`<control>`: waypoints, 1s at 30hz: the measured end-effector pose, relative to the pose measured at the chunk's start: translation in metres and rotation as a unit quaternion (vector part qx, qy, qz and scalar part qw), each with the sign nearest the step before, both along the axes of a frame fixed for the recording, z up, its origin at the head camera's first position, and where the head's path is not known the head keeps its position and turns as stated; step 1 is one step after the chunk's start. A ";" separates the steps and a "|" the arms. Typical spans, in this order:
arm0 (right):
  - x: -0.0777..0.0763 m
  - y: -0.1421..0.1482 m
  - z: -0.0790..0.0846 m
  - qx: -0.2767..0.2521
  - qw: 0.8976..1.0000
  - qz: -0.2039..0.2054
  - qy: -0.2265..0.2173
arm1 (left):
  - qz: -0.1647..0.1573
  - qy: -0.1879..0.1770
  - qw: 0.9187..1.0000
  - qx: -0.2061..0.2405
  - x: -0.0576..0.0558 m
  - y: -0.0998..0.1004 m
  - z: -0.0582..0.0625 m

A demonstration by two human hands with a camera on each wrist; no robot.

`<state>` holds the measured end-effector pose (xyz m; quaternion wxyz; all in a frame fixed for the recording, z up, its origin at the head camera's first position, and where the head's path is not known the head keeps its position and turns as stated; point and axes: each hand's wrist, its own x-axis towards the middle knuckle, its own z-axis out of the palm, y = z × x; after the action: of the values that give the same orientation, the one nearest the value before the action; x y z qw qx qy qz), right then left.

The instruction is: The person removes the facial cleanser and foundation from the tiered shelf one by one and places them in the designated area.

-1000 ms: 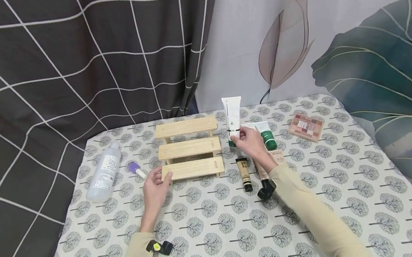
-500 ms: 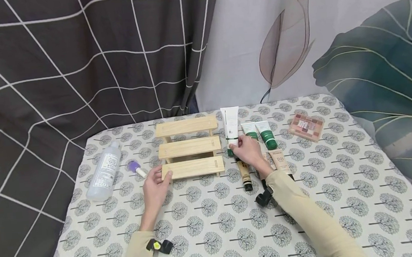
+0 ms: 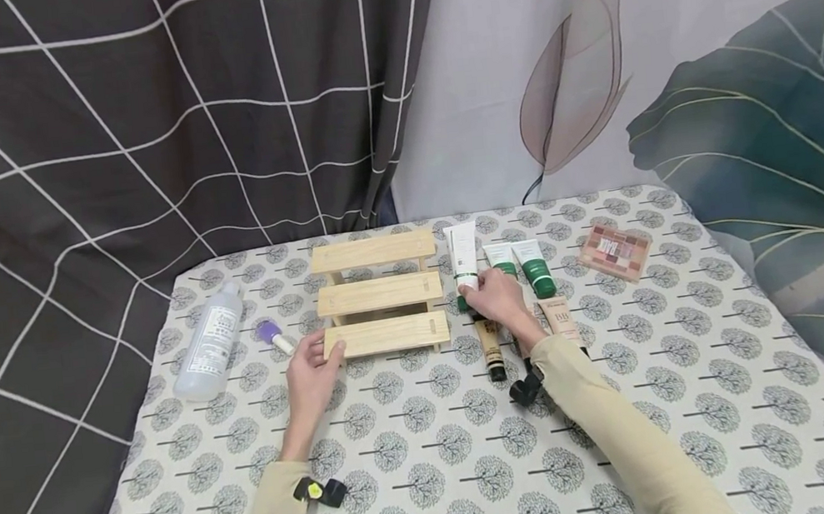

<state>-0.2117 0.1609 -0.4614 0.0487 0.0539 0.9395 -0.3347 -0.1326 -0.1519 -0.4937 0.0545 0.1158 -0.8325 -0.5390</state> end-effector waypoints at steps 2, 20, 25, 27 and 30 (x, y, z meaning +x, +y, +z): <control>0.000 -0.001 0.001 -0.001 1.000 0.000 0.000 | 0.000 -0.001 1.000 0.003 0.000 0.000 0.000; 0.005 0.000 -0.004 0.003 0.999 -0.003 0.049 | 0.001 0.000 1.000 0.007 -0.001 0.004 0.000; 0.011 0.002 -0.005 0.017 0.997 0.003 0.069 | -0.002 -0.004 1.000 0.014 0.000 0.005 0.000; 0.016 0.003 -0.002 0.020 0.997 0.003 0.075 | -0.002 -0.003 1.000 0.016 0.000 0.005 0.001; 0.023 0.006 0.005 0.011 0.996 0.003 0.085 | -0.003 0.000 1.000 0.014 -0.001 0.004 0.002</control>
<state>-0.1888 0.1665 -0.4569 -0.0308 0.0232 0.9442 -0.3272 -0.1340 -0.1475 -0.4920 0.0514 0.1144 -0.8254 -0.5505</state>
